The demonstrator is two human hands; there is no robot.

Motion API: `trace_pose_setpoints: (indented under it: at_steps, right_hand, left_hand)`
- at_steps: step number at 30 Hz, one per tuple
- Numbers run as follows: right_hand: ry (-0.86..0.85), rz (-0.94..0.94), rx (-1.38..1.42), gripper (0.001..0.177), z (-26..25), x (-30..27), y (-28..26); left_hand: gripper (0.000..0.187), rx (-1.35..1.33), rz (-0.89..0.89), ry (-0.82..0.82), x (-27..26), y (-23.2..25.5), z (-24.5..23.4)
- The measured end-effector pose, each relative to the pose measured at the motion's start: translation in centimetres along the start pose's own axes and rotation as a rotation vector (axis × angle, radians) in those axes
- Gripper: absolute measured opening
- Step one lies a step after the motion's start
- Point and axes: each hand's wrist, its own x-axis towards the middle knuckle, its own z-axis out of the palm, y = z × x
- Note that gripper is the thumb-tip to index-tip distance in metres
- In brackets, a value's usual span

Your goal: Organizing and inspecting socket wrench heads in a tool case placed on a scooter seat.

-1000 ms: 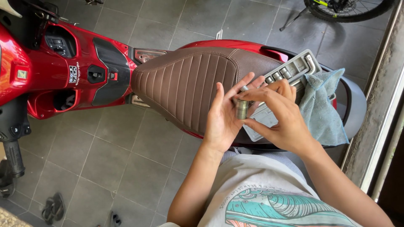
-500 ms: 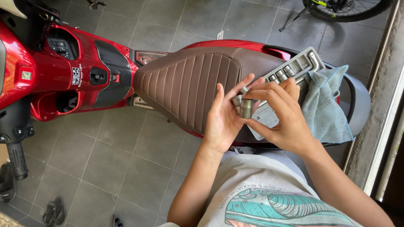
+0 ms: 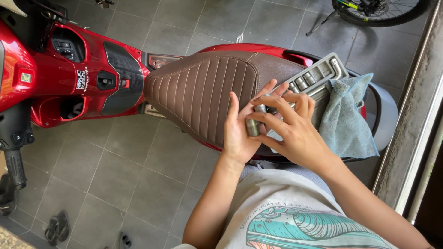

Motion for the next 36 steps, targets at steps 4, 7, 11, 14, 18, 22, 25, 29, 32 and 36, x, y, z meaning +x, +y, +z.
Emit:
trace_pose_setpoints:
  at_steps: [4, 7, 11, 14, 18, 22, 25, 29, 32, 36]
  right_hand:
    - [-0.006, -0.02, -0.039, 0.052, -1.1, 0.0, 0.5]
    - [-0.027, -0.061, -0.032, 0.052, -2.6, 0.4, 1.4]
    - [0.044, 0.006, 0.12, 0.056, -5.7, 0.3, 4.1]
    - [0.15, 0.163, 0.153, 0.043, -6.7, -0.7, 7.6]
    - [0.204, 0.343, 0.103, 0.018, -5.0, -3.0, 13.6]
    - [0.125, 0.424, 0.102, 0.022, -1.7, -4.9, 16.4]
    - [0.043, 0.418, 0.004, 0.021, 0.9, -6.1, 17.0]
    - [0.011, 0.37, -0.04, 0.023, 3.4, -6.7, 17.1]
    - [0.011, 0.358, -0.058, 0.028, 4.3, -6.3, 16.5]
    - [-0.009, 0.333, -0.15, 0.035, 6.0, -6.0, 16.8]
  left_hand:
    - [0.095, -0.006, 0.006, -0.007, 0.6, -1.1, 0.3]
    - [0.093, -0.076, 0.012, -0.012, 1.3, -1.8, 0.3]
    - [0.091, -0.285, 0.027, -0.007, 2.2, -2.8, -0.8]
    - [0.089, -0.452, 0.075, -0.07, 2.7, -3.1, -1.5]
    - [0.086, -0.435, 0.144, -0.033, 2.8, -3.0, -2.7]
    - [0.086, -0.452, 0.176, -0.021, 2.7, -3.0, -3.6]
    - [0.085, -0.461, 0.197, 0.021, 2.5, -2.9, -3.9]
    - [0.084, -0.446, 0.194, 0.021, 2.4, -3.0, -4.3]
    - [0.084, -0.439, 0.183, 0.018, 2.4, -2.9, -4.5]
    - [0.083, -0.429, 0.161, 0.025, 2.2, -2.6, -4.8]
